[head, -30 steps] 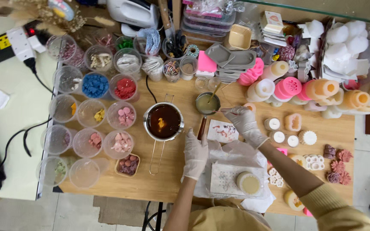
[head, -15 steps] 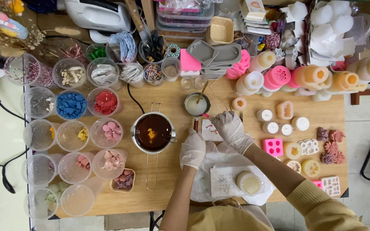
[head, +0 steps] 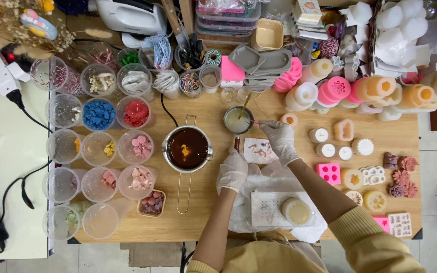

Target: The person pours melted wax from a metal pot into a mold and onto a circular base, then uses tweezers and a small tool to arrange decorative wax flowers and beads onto the wax surface.

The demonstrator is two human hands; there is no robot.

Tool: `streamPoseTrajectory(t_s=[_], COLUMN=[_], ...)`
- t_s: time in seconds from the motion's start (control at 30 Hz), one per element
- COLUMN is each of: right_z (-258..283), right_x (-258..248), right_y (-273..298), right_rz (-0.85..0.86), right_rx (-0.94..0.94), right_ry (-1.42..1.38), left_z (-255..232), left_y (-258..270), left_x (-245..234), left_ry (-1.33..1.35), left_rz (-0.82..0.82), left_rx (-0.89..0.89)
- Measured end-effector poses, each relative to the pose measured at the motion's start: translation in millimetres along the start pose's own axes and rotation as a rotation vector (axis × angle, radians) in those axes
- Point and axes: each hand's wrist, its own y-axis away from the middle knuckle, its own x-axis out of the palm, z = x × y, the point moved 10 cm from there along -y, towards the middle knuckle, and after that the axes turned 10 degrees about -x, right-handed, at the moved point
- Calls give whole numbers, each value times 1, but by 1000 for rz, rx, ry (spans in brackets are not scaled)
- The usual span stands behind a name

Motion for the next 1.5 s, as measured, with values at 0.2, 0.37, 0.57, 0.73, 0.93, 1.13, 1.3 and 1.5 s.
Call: streamPoseTrajectory(t_s=[0.2,0.37,0.57,0.73,0.93,1.13,1.3,1.5], right_z=[-73,-91,-120,-132,-132,-150,-166,-155], right_x=[-2,-58,-135,-188,-190,-185,-177,-173], right_y=[13,41,82,115,146,179,209,204], right_rz=[33,101,100,71,201,233,200,273], right_rx=[283,343,335,226,135,190,326,267], right_ry=[10,193,199,327,596,600,425,624], left_z=[9,8,-2,1,33,56,72,64], left_y=[-21,-19,20,80,188,233,237,266], left_x=[22,15,-26,-63,-70,-40,-11,-24], left_ry=[-4,102,91,72,193,387,410,378], left_rz=[-54,-53,-189,-252,-296,-333,-247,-550], left_rx=[9,59,146,218,300,419,115,318])
